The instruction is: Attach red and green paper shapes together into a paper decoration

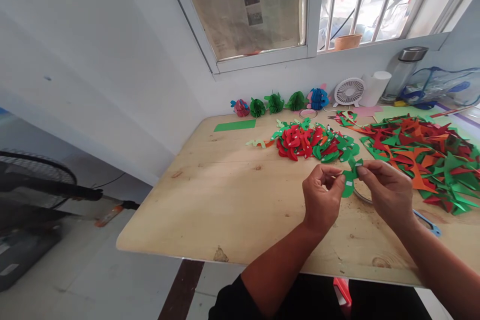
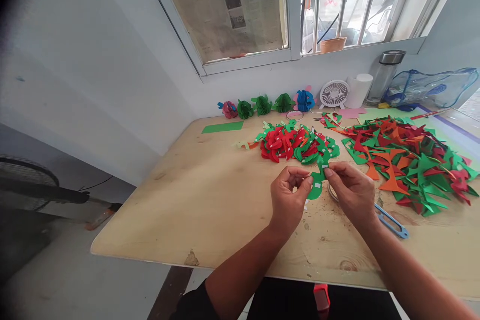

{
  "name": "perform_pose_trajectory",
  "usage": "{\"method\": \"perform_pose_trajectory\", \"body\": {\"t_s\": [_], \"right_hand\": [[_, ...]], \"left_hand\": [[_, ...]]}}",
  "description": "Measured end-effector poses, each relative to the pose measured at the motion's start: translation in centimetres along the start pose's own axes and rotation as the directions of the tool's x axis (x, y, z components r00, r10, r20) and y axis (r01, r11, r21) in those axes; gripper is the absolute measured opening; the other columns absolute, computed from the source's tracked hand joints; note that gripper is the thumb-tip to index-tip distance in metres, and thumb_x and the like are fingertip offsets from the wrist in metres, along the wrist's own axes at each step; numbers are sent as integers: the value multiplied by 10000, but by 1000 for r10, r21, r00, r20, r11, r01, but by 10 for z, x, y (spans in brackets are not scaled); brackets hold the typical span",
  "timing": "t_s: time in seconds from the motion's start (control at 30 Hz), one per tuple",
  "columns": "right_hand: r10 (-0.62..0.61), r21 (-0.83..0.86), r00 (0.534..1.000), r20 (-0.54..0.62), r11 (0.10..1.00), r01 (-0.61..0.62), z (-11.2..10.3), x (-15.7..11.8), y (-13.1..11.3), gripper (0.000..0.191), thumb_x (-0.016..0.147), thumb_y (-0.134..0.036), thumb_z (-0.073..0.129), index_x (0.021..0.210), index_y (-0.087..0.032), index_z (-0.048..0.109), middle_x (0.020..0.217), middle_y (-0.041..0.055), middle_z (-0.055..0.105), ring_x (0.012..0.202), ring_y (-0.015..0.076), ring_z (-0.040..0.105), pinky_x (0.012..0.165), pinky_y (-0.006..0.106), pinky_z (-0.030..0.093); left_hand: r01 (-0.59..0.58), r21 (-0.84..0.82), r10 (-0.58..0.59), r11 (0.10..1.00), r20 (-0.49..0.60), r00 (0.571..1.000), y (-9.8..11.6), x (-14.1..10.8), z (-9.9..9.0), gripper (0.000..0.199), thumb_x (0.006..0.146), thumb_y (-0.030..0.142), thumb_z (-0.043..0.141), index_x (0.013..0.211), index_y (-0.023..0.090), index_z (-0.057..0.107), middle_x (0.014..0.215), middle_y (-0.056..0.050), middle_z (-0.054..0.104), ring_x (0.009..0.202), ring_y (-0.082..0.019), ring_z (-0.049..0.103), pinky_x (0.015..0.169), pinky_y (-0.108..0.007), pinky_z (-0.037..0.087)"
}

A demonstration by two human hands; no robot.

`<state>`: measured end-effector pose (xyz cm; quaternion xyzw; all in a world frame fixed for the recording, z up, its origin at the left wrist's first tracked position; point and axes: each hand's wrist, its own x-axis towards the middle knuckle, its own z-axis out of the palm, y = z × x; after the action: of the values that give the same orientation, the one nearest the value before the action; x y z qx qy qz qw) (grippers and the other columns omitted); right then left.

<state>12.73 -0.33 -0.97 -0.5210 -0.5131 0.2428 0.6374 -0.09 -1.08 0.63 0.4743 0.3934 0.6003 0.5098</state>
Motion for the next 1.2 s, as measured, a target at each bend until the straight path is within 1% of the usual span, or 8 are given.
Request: {"method": "perform_pose_trajectory", "body": {"t_s": [0.13, 0.3, 0.43, 0.6, 0.8, 1.0, 1.2], "right_hand": [[12, 10, 1000, 10, 1000, -12, 0, 0, 0, 61, 691, -274, 693, 713, -224, 666, 627, -13, 615, 549, 119, 549, 512, 240, 469], [5, 27, 1000, 15, 1000, -5, -1, 0, 0, 81, 697, -294, 693, 721, -224, 661, 650, -10, 624, 576, 127, 567, 550, 250, 489], [20, 17, 999, 48, 1000, -21, -1, 1, 0, 105, 703, -318, 691, 724, -221, 656, 655, -9, 623, 572, 124, 562, 546, 245, 481], [17, 1, 997, 77, 1000, -17, -1, 2, 1, 137, 714, -352, 677, 733, -221, 643, 641, -11, 605, 565, 124, 546, 516, 237, 456], [13, -26, 985, 173, 1000, -8, -1, 3, -4, 142, 729, -359, 651, 713, -220, 628, 641, -4, 588, 582, 131, 540, 536, 247, 446], [-40, -36, 973, 228, 998, 49, -2, 3, -3, 105, 757, -323, 624, 744, -220, 616, 698, 5, 582, 645, 144, 542, 599, 264, 456], [-127, -32, 962, 243, 990, 138, -2, 1, 3, 43, 794, -271, 596, 792, -229, 605, 782, 13, 583, 751, 160, 542, 684, 289, 433]], "left_hand": [[-42, 90, 42, 995, 2, 999, 0, -2, 0, 76, 731, 185, 600, 797, 154, 621, 641, 6, 571, 557, -77, 484, 530, -187, 409], [-85, 168, 80, 982, 36, 996, -2, -2, -1, 171, 749, 167, 578, 896, 156, 664, 752, -33, 645, 614, -96, 537, 585, -210, 448], [-128, 233, 120, 964, 51, 991, -5, -1, -2, 184, 757, 156, 562, 895, 162, 684, 811, -52, 671, 648, -111, 563, 603, -224, 463], [-146, 272, 144, 951, 28, 989, -7, -1, -3, 184, 753, 145, 560, 890, 166, 682, 820, -54, 679, 654, -118, 572, 603, -228, 473], [-137, 283, 140, 949, 7, 990, -10, 1, -4, 179, 768, 172, 551, 893, 173, 679, 849, -62, 675, 707, -139, 586, 636, -248, 478], [-134, 304, 146, 943, -17, 989, -12, 3, -6, 179, 756, 154, 544, 870, 182, 679, 815, -49, 667, 680, -134, 573, 627, -249, 466], [-192, 373, 204, 908, 7, 979, -10, 2, -5, 187, 761, 129, 531, 872, 180, 673, 810, -51, 666, 662, -128, 561, 615, -244, 457]]}}
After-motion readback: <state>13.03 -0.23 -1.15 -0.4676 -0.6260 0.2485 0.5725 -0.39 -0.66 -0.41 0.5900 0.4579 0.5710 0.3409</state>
